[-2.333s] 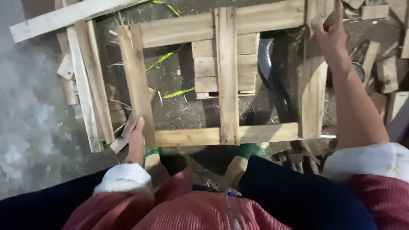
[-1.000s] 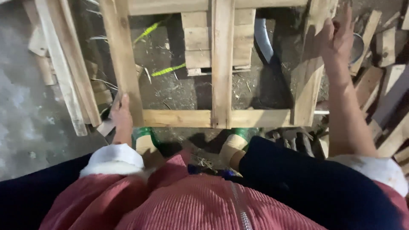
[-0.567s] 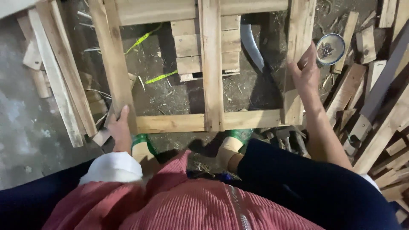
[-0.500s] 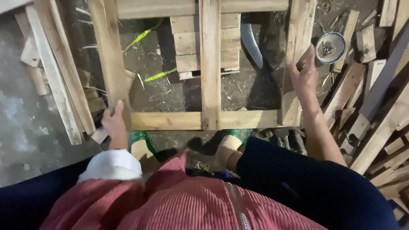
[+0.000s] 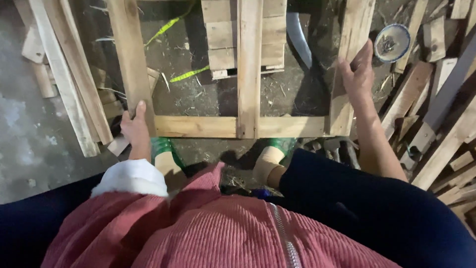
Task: The person kneels on the floor of a woodworking area and assembles a rectangular wooden frame from scrap planks. They position slats across the frame, take nails from a small bowl, and hammer the nails to fasten the slats in place, working around the frame.
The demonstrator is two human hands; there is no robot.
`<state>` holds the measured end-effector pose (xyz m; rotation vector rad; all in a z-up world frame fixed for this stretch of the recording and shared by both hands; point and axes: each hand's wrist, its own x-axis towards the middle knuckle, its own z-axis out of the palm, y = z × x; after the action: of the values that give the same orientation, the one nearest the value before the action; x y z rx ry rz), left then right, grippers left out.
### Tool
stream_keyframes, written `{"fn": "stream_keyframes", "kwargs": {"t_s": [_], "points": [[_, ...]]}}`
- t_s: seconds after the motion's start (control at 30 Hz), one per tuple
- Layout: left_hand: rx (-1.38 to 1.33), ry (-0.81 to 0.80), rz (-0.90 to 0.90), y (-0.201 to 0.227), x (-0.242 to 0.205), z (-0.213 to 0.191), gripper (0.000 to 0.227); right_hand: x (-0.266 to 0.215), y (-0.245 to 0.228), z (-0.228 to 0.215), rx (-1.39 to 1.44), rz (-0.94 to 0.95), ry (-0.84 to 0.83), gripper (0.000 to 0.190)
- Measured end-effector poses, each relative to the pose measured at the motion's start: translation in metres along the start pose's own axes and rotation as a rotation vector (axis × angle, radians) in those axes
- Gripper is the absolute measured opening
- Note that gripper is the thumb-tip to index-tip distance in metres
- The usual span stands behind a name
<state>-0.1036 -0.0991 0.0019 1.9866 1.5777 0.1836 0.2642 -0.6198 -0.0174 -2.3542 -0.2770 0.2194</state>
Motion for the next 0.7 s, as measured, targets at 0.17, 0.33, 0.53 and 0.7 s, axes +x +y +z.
{"fn": "stream_keyframes", "kwargs": {"t_s": [0.17,0.33,0.53,0.7], "points": [[0.051,0.01,0.109,-0.035,0.017,0.014,0.082,0.002,0.0,-0.005,0.091,-0.332,-0.026,0.082],[0.007,0.006,0.078,-0.006,0.0,0.001,0.063,-0.026,-0.043,-0.01,-0.197,-0.466,0.25,0.075],[0.048,0.269,0.392,0.048,-0.008,0.008,0.046,-0.119,-0.159,0.029,-0.084,0.027,-0.237,0.05],[-0.125,-0.196,0.732,0.142,-0.088,0.034,0.04,-0.157,-0.125,0.082,-0.416,-0.617,-0.348,0.105]]}}
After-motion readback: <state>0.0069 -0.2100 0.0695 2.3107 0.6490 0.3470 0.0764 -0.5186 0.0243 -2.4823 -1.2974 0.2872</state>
